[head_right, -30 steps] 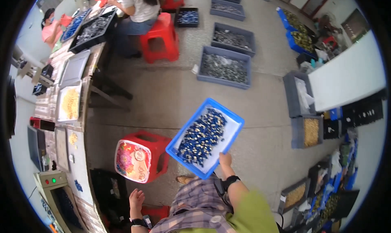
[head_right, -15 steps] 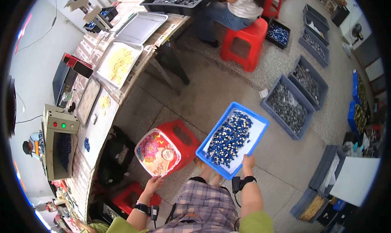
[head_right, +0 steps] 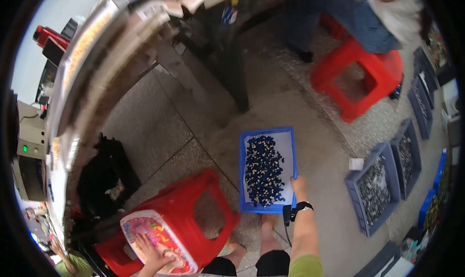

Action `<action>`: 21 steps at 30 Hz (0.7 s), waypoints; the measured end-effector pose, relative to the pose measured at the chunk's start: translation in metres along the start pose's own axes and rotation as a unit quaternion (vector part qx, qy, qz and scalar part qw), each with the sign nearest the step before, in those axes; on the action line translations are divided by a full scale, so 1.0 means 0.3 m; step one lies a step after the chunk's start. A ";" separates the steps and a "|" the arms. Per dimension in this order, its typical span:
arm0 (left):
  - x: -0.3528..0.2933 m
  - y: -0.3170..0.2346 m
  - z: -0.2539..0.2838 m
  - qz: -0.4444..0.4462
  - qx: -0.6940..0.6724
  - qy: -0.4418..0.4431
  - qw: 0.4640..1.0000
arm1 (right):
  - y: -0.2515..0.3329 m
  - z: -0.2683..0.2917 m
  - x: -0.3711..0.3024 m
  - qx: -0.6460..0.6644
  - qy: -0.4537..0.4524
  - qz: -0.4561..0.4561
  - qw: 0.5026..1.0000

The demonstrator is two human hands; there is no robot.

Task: Assembling small blue and white plastic components, sorting them into trays, and moving trays to a central station.

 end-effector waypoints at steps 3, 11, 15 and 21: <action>-0.028 -0.045 0.057 -0.011 -0.017 -0.029 0.999 | 0.083 -0.152 0.223 -0.019 0.048 0.056 0.997; -0.053 -0.006 -0.018 0.058 -0.045 0.044 0.996 | 0.107 -0.241 0.450 -0.005 0.085 0.245 0.966; -0.046 -0.062 0.007 0.033 -0.055 0.000 0.998 | 0.177 -0.222 0.456 0.072 0.131 0.152 0.977; -0.035 -0.114 0.062 0.019 -0.070 0.013 0.997 | 0.394 -0.013 0.120 -0.094 0.221 0.152 0.959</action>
Point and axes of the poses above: each hand's wrist, its own x-axis towards the middle knuckle, its own z-axis out of the back of the hand, y = z × x, the point moved 8 cm from there along x, towards the middle knuckle, and after that the axes turned 11 degrees about y, right-handed, at the moved point
